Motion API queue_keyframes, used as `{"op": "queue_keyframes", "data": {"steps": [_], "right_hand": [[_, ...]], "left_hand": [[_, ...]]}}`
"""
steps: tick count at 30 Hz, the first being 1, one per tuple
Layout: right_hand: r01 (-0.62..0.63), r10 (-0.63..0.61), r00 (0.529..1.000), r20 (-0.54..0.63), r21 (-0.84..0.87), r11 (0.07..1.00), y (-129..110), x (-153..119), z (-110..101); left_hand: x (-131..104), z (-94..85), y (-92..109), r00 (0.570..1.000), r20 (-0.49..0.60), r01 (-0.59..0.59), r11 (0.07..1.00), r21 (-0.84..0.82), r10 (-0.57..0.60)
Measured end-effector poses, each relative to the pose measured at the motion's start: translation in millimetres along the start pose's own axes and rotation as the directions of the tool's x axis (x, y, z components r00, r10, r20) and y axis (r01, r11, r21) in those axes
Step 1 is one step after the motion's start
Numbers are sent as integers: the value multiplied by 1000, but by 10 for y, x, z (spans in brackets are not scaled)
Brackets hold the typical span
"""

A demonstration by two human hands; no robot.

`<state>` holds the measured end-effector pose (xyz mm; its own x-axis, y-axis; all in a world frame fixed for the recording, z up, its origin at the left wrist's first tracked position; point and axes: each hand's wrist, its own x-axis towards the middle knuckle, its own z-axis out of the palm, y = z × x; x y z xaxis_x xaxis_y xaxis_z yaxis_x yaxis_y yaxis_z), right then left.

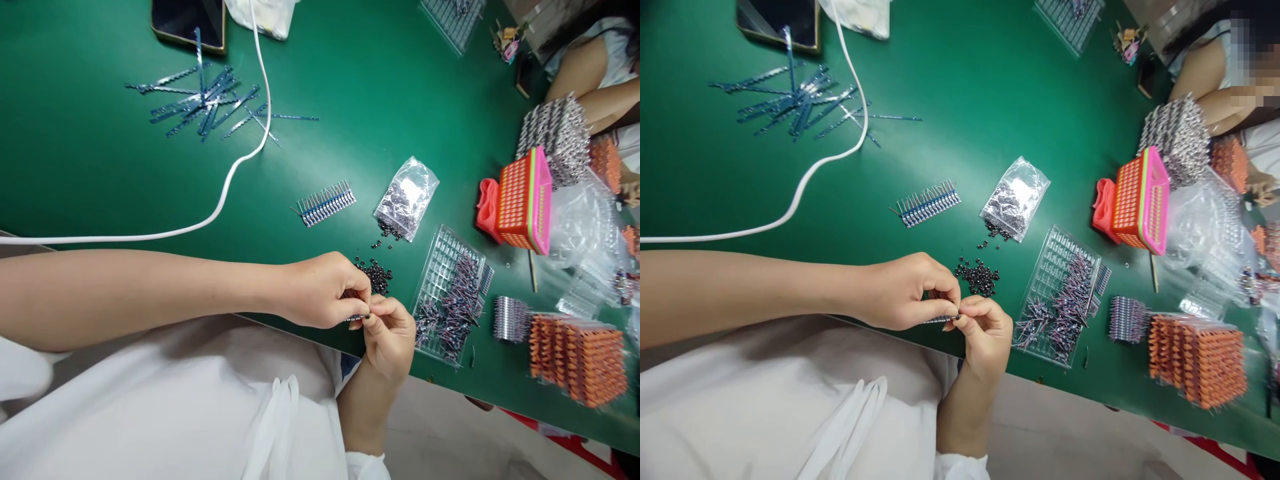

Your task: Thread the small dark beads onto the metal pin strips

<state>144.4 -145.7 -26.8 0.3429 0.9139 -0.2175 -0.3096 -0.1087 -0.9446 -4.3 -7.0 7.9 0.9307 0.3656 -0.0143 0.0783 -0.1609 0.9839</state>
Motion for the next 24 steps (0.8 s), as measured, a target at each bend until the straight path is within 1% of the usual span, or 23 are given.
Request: {"op": "queue_keyframes", "data": {"steps": [4,8,11,15,19,24], "right_hand": [[-10,10,1000,-9,-11,1000,-12,10,11],[-19,17,999,-47,-29,999,-26,10,20],[-20,15,997,-76,-54,998,-30,10,24],[1,-10,994,-107,-83,997,-26,27,39],[71,-83,987,-135,-96,993,-13,46,58],[86,-124,979,-162,-222,971,-4,29,57]], "left_hand": [[1,5,8,1000,3,12,999,-36,-12],[1,4,29,999,25,45,996,-80,-43],[6,-1,39,997,24,71,994,-81,-69],[26,-24,59,993,-10,121,991,-55,-122],[38,-44,73,985,-73,153,987,-58,-157],[18,-28,47,978,-106,177,984,-16,-178]]}}
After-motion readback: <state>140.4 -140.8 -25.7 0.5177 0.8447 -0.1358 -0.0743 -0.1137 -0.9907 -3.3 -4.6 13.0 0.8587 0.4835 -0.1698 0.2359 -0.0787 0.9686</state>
